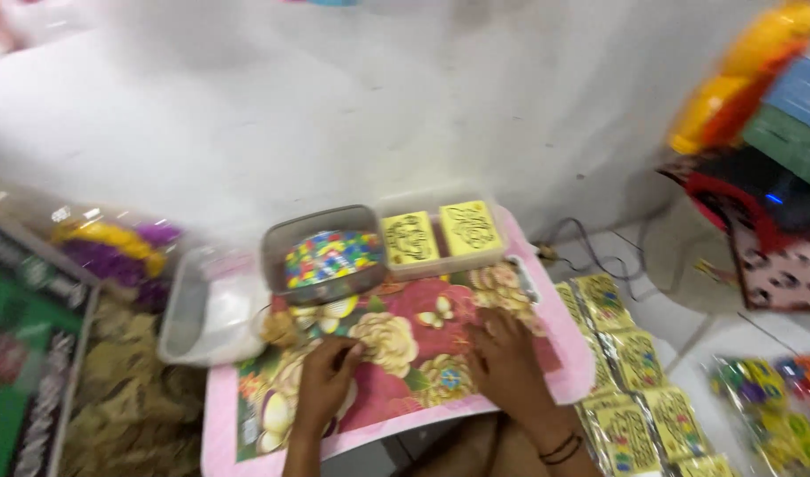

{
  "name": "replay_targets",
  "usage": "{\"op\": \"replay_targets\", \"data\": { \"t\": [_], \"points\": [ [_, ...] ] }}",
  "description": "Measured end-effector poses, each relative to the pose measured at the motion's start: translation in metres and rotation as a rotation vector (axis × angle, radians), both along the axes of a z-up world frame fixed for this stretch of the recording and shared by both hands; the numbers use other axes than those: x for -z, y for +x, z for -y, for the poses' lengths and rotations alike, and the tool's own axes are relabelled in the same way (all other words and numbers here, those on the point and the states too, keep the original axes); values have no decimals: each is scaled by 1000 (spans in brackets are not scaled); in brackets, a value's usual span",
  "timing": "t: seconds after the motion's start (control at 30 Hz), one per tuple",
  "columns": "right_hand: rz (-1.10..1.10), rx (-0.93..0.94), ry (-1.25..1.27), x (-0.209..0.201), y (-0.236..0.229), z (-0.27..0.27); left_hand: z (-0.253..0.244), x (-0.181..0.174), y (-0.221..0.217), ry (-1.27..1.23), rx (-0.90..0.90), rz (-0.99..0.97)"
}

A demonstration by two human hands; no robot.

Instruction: The person peels segments of a sticker board using a skewer and applies colored grains from a tray onto the adhesive sections.

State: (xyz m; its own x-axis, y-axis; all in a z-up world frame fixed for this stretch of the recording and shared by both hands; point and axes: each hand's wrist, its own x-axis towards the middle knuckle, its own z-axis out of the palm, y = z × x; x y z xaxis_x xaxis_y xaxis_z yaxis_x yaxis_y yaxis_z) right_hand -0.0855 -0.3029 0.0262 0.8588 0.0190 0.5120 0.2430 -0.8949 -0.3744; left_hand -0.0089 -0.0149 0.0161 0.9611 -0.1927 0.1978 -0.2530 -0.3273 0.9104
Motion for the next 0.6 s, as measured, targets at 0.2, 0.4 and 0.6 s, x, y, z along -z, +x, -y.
{"op": "replay_targets", "data": {
  "t": [0.2, 0.4, 0.6],
  "points": [
    [-108, -46, -93, 25, 39, -102, -4, -21, -7, 22, -16, 83],
    [-285, 52, -313, 37, 52, -140, -11, -28, -12, -73, -8, 126],
    [-240, 68, -403, 43, 53, -136, -17, -40, -21, -258, -20, 141]
  ]
}}
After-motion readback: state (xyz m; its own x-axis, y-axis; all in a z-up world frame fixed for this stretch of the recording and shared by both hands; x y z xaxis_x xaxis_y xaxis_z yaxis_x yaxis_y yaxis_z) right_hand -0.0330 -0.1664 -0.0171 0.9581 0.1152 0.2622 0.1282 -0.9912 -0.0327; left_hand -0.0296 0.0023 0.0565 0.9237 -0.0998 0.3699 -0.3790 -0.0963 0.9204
